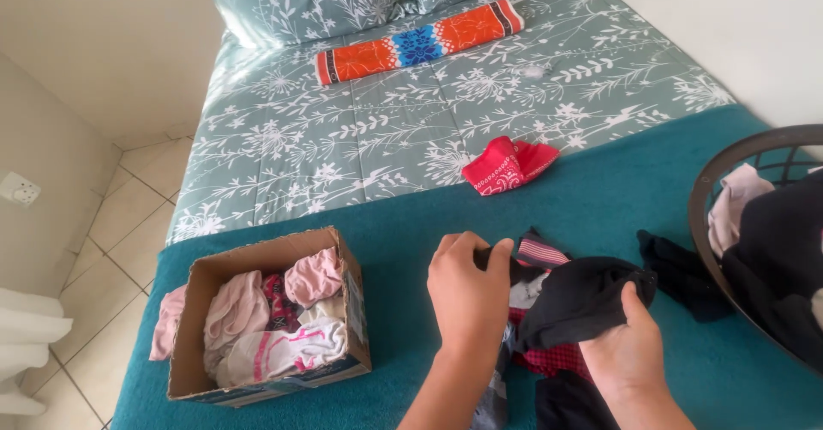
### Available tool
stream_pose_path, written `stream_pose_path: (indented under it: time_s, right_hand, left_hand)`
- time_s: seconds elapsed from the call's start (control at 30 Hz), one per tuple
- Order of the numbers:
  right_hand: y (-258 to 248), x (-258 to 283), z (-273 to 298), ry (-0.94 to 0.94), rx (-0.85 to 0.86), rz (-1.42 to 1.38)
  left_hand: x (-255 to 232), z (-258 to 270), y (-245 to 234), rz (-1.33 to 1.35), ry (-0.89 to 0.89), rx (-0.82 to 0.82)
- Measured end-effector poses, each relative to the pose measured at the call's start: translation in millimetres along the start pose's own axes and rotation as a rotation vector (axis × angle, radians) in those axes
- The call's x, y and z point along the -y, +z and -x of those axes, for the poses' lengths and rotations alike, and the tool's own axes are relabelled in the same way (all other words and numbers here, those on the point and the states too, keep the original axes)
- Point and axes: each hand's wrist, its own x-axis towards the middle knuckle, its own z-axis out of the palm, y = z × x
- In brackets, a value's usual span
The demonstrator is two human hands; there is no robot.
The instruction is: Organizing and folding socks and undergarments into a small cardboard box on a bed.
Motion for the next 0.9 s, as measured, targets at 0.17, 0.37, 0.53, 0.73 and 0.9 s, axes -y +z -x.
stream_pose_path:
  time_s: [0.17,0.37,0.53,0.73,0.9]
  right_hand:
    - [-13,-37,-6,-0.276,0.086,0.544]
    - [40,-45,34,-0.460,0.427,1.179]
    - [17,-12,14,-0.356,0.727,1.155]
    - [-128,34,-138,-0.500,0.138,2.124]
    - [-146,64,-183,0.081,-0.117,2.602]
  left_hand:
    - [6,9,12,0.078,-0.173,-0.130]
    - [5,23,38,0.327,-0.675,0.103]
    - [67,17,46,0.651,-0.786,0.148]
    - [73,-10,-2,0.929,-0.855,0.179]
    - [75,-15,-16,0.802,-0.666,0.133]
